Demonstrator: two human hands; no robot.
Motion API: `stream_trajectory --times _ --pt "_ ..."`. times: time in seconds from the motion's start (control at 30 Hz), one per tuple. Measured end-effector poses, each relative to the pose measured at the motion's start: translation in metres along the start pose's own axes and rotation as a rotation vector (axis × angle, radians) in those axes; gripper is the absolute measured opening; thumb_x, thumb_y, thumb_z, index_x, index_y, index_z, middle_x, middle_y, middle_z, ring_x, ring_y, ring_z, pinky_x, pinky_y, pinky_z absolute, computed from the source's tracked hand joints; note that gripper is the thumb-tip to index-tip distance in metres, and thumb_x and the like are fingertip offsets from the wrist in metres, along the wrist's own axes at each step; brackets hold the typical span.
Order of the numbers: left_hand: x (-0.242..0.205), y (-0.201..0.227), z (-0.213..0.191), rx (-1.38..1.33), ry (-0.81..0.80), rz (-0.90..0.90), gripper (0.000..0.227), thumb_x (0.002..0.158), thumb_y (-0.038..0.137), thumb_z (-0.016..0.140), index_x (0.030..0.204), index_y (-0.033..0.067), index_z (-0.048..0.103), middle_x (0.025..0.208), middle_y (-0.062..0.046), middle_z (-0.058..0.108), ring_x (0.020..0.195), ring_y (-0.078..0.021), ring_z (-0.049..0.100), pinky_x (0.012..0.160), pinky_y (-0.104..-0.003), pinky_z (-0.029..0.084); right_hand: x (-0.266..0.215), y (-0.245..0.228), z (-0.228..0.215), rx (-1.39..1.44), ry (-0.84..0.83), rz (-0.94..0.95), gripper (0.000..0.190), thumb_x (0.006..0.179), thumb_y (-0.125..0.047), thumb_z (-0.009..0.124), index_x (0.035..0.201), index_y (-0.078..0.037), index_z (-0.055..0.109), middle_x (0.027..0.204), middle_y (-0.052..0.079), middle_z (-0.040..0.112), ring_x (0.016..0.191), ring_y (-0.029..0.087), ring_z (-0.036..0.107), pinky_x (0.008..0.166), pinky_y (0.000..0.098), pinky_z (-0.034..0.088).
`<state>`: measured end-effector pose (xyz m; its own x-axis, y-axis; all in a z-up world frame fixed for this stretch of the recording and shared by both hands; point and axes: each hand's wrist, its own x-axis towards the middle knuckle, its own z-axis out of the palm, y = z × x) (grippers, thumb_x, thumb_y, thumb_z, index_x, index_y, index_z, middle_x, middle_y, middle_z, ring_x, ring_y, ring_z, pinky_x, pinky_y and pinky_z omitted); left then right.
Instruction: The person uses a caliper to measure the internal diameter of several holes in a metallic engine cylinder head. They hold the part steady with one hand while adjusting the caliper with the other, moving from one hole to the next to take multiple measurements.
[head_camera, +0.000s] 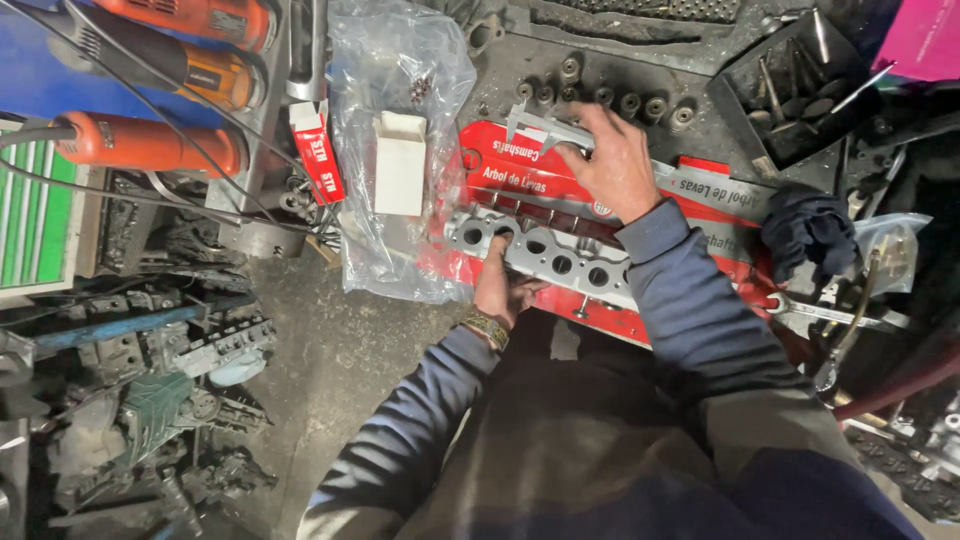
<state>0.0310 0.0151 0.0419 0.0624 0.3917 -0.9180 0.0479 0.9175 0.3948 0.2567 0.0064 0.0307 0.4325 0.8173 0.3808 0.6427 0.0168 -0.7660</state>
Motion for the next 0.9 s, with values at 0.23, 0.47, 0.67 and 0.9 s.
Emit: stream_trajectory --times 0.23,0.47,0.67,0.9 --pt "0.02 0.013 -0.004 0.255 -0.045 -0.098 0.079 0.079 0.07 0.052 0.12 0.0059 0.07 0.093 -0.012 0.069 0.078 -0.024 0.068 0.061 -0.033 0.048 -0.012 -0.005 -0.016 -0.165 0.162 -0.085 0.025 0.089 -0.006 0.087 0.104 -0.002 0.067 0.098 0.015 0.062 0.062 0.036 0.055 0.061 0.046 0.05" --pt "-0.027 0.01 -0.009 0.281 -0.095 -0.089 0.111 0.065 0.081 0.053 0.153 0.0142 0.044 0.128 -0.02 0.056 0.112 -0.0361 0.062 0.084 -0.046 0.056 -0.02 -0.007 -0.018 -0.112 0.187 -0.09 0.023 0.09 0.004 0.085 0.101 0.001 0.066 0.094 0.012 0.061 0.062 0.025 0.051 0.061 0.0386 0.048" --pt "-0.033 -0.043 -0.023 0.178 -0.286 -0.208 0.082 0.08 0.078 0.059 0.114 0.0031 0.049 0.095 -0.014 0.055 0.093 -0.0307 0.064 0.094 -0.051 0.057 -0.011 -0.012 -0.045 0.045 0.175 -0.035 0.023 0.089 0.005 0.081 0.104 0.005 0.064 0.096 0.015 0.065 0.076 0.029 0.057 0.072 0.0398 0.05" --pt "-0.062 -0.051 0.045 -0.133 -0.155 -0.068 0.093 0.08 0.068 0.062 0.134 -0.0069 0.054 0.118 -0.022 0.057 0.111 -0.0323 0.056 0.104 -0.046 0.047 -0.022 0.003 -0.077 0.153 0.176 0.064 0.014 0.094 0.002 0.077 0.105 0.009 0.071 0.088 0.014 0.062 0.072 0.025 0.05 0.067 0.0386 0.044"
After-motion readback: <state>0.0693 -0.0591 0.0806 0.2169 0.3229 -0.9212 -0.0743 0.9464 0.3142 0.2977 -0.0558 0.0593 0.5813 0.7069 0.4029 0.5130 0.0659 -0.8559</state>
